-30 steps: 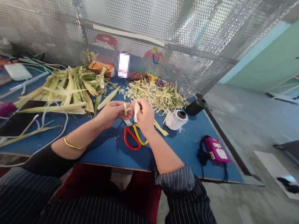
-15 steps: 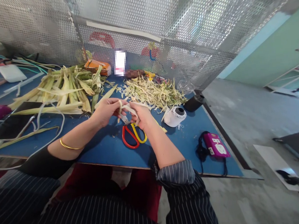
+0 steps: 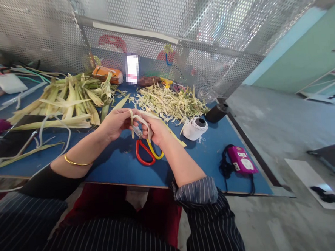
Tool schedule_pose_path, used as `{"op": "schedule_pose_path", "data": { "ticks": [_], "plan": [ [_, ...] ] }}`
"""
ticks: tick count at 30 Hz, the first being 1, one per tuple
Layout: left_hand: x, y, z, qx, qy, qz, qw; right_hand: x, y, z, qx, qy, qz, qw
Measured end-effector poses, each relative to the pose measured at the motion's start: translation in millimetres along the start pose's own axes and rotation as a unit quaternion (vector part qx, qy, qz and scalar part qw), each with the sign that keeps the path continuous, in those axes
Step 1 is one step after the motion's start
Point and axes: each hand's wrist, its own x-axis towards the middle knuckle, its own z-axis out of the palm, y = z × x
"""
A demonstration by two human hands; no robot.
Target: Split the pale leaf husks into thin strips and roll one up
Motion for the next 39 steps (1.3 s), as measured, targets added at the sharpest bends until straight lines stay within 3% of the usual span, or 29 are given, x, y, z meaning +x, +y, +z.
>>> {"op": "schedule_pose_path", "data": {
  "ticks": [4, 9, 11, 16, 20, 23, 26, 28, 29, 34, 39],
  "plan": [
    [6.1, 1.2, -5.0, -0.002, 0.086, 0.017, 0.996, -8.6, -5.2, 3.9, 0.021, 0.03, 0.001, 0.999],
    [8.1, 3.3, -6.0, 0.052, 0.125, 0.069, 0.988, -23.0, -11.8, 8.5, -0.094, 0.05, -0.165, 0.981],
    [7.0, 3.8, -5.5, 0.077, 0.117, 0.083, 0.987, -28.0, -16.2, 6.0, -0.108, 0.002, -0.197, 0.974],
    [2.6, 4.7, -4.1, 0.128, 0.036, 0.076, 0.988, -35.8, -30.0, -8.7, -0.098, -0.109, -0.159, 0.976],
    [0.0, 5.4, -2.6, 0.151, -0.033, 0.05, 0.987, -34.9, -31.5, -15.3, -0.162, -0.086, -0.195, 0.963],
    [-1.2, 5.4, -1.7, 0.163, -0.079, 0.038, 0.983, -30.8, -26.7, -14.9, -0.272, 0.007, -0.306, 0.912],
    [-2.7, 5.4, -1.2, 0.16, -0.117, 0.027, 0.98, -27.1, -22.7, -13.1, -0.385, 0.091, -0.442, 0.805],
    [-3.7, 5.6, -1.1, 0.153, -0.135, 0.013, 0.979, -24.8, -20.8, -12.0, -0.418, 0.107, -0.483, 0.762],
    [-4.1, 5.7, -1.2, 0.149, -0.141, 0.005, 0.979, -23.6, -19.8, -11.7, -0.427, 0.104, -0.476, 0.762],
    [-5.6, 5.7, -2.3, 0.127, -0.17, -0.034, 0.977, -17.4, -13.4, -11.4, -0.44, 0.097, -0.364, 0.815],
    [-4.4, 5.3, -3.5, 0.122, -0.167, -0.061, 0.977, -16.6, -12.1, -11.2, -0.447, 0.115, -0.354, 0.814]
  ]
}}
